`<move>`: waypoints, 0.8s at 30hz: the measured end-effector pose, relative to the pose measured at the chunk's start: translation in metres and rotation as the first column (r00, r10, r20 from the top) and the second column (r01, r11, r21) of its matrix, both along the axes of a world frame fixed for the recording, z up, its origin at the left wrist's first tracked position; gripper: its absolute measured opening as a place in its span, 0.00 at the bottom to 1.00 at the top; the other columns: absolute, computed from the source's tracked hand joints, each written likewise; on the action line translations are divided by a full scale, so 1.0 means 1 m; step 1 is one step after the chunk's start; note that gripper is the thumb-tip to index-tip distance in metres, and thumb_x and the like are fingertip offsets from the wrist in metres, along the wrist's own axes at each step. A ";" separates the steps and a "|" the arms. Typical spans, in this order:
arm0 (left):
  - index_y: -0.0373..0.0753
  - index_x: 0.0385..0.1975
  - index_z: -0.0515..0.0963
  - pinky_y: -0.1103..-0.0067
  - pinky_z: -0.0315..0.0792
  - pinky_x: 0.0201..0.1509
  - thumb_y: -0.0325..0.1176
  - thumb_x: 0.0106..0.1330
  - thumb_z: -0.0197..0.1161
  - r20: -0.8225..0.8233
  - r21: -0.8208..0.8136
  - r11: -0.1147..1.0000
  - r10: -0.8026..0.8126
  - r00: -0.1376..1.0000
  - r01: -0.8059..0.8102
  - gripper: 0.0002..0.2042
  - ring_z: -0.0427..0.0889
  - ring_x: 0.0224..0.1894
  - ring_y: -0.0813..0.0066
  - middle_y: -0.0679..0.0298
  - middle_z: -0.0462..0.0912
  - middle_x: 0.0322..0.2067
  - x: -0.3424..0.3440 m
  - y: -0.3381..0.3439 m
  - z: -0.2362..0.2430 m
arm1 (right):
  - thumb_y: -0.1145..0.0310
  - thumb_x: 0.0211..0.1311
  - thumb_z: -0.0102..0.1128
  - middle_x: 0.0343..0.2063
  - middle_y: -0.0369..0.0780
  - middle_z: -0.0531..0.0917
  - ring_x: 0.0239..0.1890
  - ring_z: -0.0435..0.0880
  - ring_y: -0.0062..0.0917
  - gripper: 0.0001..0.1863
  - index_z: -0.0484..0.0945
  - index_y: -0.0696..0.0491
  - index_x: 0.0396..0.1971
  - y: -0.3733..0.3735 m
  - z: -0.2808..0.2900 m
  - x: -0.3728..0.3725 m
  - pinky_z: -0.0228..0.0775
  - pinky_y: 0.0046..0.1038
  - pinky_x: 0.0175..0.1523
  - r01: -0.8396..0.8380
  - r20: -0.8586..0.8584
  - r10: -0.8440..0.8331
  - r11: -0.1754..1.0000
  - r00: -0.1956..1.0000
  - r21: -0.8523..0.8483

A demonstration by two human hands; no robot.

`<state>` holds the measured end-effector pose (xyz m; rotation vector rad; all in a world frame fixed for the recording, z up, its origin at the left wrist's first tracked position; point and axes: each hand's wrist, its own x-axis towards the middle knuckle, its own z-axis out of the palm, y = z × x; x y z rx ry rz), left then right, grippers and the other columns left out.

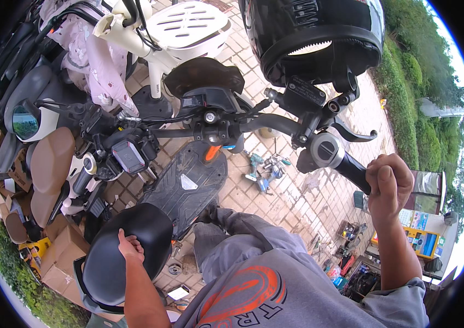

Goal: The person uses a screwdriver and pliers to adjust and tighten components on the handlebar and ignition area of a scooter. They repeatedly insert and turn the screwdriver, then switch to pliers to grip and rotate parts near the handlebar stem.

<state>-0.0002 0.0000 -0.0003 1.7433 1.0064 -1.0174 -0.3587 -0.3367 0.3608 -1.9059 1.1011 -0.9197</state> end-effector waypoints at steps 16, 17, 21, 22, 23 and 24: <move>0.40 0.14 0.67 0.87 0.49 0.10 0.60 0.57 0.57 -0.025 -0.004 1.000 -0.007 1.000 0.007 0.27 0.58 0.07 0.81 0.69 0.62 0.07 -0.003 -0.003 -0.004 | 0.66 0.63 0.53 0.19 0.36 0.73 0.15 0.60 0.11 0.13 0.73 0.60 0.25 0.005 0.007 0.012 0.46 0.16 0.21 0.022 -0.035 -0.023 0.999 0.999 -0.038; 0.40 0.14 0.67 0.87 0.49 0.10 0.60 0.57 0.57 -0.010 0.004 1.000 0.000 1.000 0.000 0.27 0.58 0.07 0.81 0.69 0.62 0.07 -0.004 -0.002 0.000 | 0.66 0.63 0.53 0.19 0.36 0.73 0.15 0.59 0.11 0.13 0.73 0.60 0.25 0.002 0.003 0.007 0.46 0.16 0.21 0.018 -0.017 -0.019 0.999 1.000 -0.030; 0.40 0.14 0.67 0.87 0.49 0.10 0.60 0.57 0.57 -0.006 0.009 1.000 0.005 1.000 -0.005 0.27 0.58 0.08 0.81 0.69 0.62 0.07 -0.003 -0.001 -0.001 | 0.66 0.63 0.54 0.19 0.36 0.73 0.16 0.60 0.11 0.13 0.73 0.60 0.25 0.002 0.002 0.007 0.47 0.16 0.21 0.018 -0.015 -0.018 0.999 1.000 -0.030; 0.40 0.13 0.67 0.87 0.49 0.10 0.60 0.57 0.57 -0.019 0.004 1.000 0.000 1.000 0.001 0.27 0.58 0.08 0.81 0.69 0.62 0.07 -0.002 -0.002 -0.004 | 0.66 0.63 0.54 0.19 0.36 0.73 0.16 0.60 0.11 0.13 0.73 0.60 0.25 0.005 0.006 0.010 0.47 0.16 0.21 0.022 -0.031 -0.023 0.999 0.999 -0.037; 0.40 0.13 0.67 0.87 0.49 0.10 0.60 0.57 0.57 -0.017 0.002 1.000 0.004 1.000 -0.004 0.27 0.58 0.08 0.81 0.69 0.62 0.07 -0.002 -0.001 -0.004 | 0.66 0.63 0.54 0.19 0.36 0.73 0.16 0.60 0.11 0.12 0.73 0.60 0.26 0.005 0.005 0.010 0.47 0.16 0.21 0.024 -0.027 -0.025 0.999 0.999 -0.037; 0.40 0.13 0.68 0.87 0.49 0.10 0.60 0.57 0.57 -0.015 -0.001 1.000 0.007 1.000 -0.007 0.27 0.58 0.08 0.81 0.69 0.62 0.07 -0.002 0.000 -0.004 | 0.66 0.63 0.54 0.19 0.36 0.74 0.16 0.60 0.11 0.12 0.73 0.60 0.26 0.005 0.004 0.008 0.47 0.16 0.21 0.027 -0.023 -0.027 0.999 0.999 -0.037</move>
